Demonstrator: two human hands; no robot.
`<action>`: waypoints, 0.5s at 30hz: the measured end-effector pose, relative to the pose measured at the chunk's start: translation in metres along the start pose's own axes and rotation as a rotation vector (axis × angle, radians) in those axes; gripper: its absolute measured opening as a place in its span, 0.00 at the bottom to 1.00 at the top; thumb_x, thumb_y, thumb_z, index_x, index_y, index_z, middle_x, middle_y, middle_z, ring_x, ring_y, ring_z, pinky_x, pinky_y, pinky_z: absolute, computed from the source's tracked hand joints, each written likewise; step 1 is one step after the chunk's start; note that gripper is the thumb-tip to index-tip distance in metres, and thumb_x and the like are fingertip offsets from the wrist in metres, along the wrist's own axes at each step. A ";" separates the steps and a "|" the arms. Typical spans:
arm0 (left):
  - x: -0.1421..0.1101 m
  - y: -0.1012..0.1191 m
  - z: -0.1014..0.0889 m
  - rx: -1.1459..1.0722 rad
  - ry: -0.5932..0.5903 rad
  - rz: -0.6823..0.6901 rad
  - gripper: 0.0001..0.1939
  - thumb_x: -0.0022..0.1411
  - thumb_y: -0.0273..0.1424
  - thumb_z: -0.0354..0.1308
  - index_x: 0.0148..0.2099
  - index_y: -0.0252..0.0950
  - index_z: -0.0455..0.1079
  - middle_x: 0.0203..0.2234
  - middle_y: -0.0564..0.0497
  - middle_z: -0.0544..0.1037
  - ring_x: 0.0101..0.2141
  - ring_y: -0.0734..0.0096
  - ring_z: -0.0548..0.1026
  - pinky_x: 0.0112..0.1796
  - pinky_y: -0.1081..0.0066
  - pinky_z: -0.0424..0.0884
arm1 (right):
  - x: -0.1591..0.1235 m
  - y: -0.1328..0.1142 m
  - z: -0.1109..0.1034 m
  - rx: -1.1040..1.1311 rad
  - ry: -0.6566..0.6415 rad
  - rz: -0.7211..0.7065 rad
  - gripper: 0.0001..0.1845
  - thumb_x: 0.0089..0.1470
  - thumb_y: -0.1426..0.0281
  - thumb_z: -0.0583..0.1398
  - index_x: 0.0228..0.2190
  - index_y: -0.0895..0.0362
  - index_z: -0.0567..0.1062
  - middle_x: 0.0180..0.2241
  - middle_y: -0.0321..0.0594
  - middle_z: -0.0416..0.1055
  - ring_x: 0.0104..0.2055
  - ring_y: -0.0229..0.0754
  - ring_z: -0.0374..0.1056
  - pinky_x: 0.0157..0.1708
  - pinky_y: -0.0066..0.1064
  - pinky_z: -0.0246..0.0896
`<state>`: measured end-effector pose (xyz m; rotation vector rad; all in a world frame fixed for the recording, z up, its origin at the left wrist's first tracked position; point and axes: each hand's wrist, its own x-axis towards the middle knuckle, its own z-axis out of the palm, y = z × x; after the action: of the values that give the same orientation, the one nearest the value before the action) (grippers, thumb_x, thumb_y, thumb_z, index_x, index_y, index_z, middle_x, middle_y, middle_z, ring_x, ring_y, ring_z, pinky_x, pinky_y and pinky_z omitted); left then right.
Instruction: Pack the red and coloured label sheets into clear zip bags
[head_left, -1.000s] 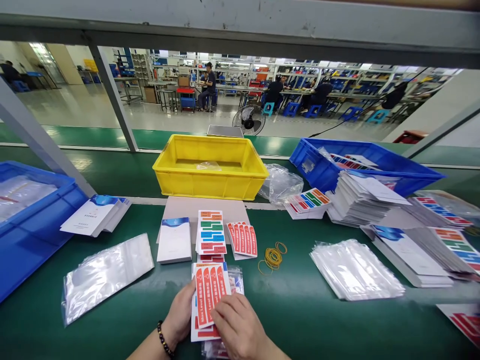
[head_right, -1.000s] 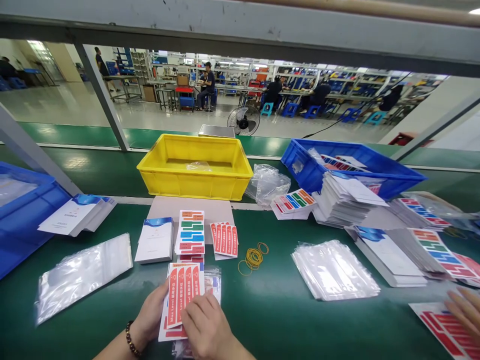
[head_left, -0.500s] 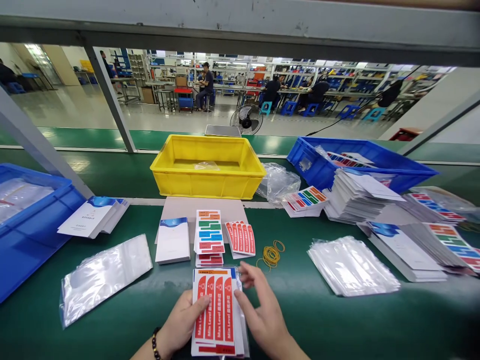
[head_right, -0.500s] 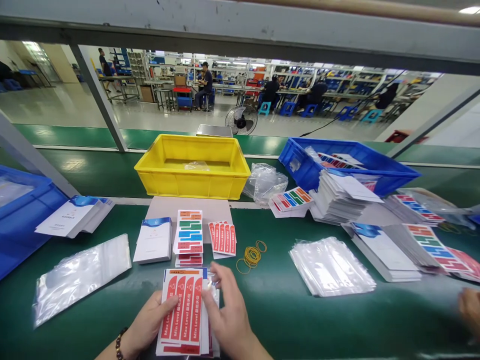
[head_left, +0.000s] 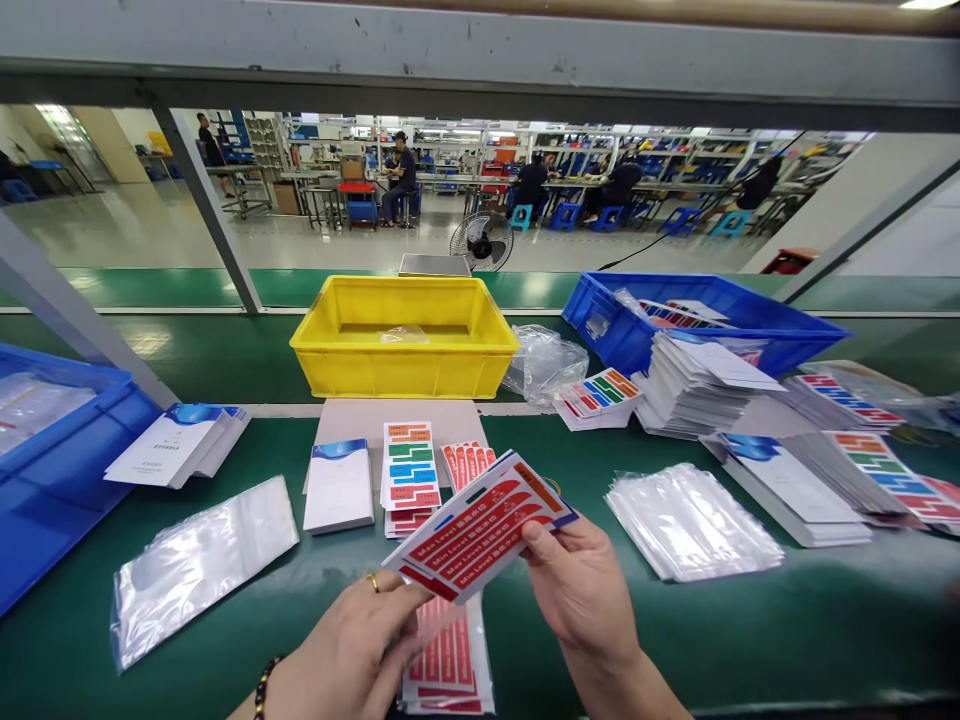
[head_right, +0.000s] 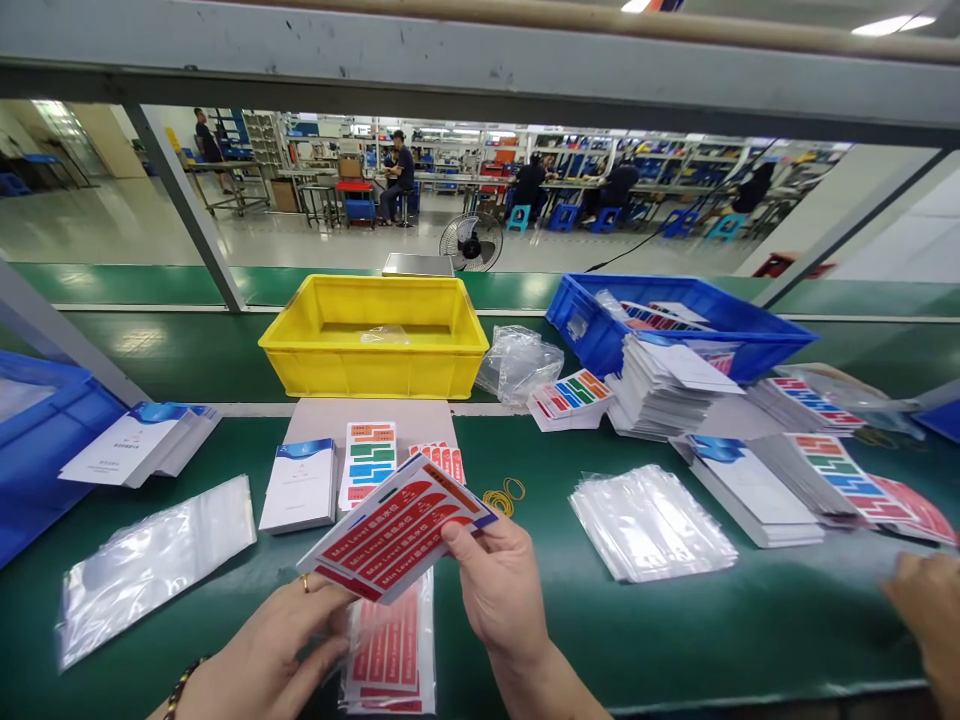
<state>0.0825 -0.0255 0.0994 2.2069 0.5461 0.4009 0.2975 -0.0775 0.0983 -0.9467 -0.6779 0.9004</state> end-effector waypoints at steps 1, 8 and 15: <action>0.001 0.001 -0.001 0.027 -0.009 0.029 0.19 0.60 0.26 0.47 0.54 0.40 0.64 0.41 0.43 0.76 0.41 0.60 0.71 0.41 0.68 0.64 | 0.000 0.000 0.003 0.006 -0.013 -0.007 0.09 0.43 0.63 0.66 0.30 0.52 0.79 0.30 0.41 0.78 0.33 0.48 0.73 0.36 0.42 0.70; 0.004 0.006 -0.009 0.169 0.009 0.176 0.13 0.59 0.24 0.49 0.41 0.40 0.72 0.31 0.44 0.76 0.33 0.63 0.71 0.34 0.67 0.67 | -0.002 0.001 0.000 -0.139 -0.153 -0.008 0.07 0.48 0.67 0.64 0.32 0.54 0.79 0.32 0.41 0.78 0.35 0.46 0.73 0.37 0.38 0.70; 0.002 0.004 -0.004 0.140 0.200 0.146 0.11 0.59 0.22 0.48 0.39 0.38 0.70 0.37 0.44 0.69 0.38 0.64 0.69 0.35 0.66 0.71 | -0.003 -0.020 -0.001 -0.428 -0.280 -0.067 0.09 0.52 0.71 0.60 0.36 0.53 0.78 0.33 0.38 0.77 0.33 0.41 0.72 0.34 0.29 0.68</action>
<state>0.0832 -0.0243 0.1046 2.3644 0.5340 0.6842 0.3040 -0.0868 0.1151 -1.1784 -1.1672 0.8515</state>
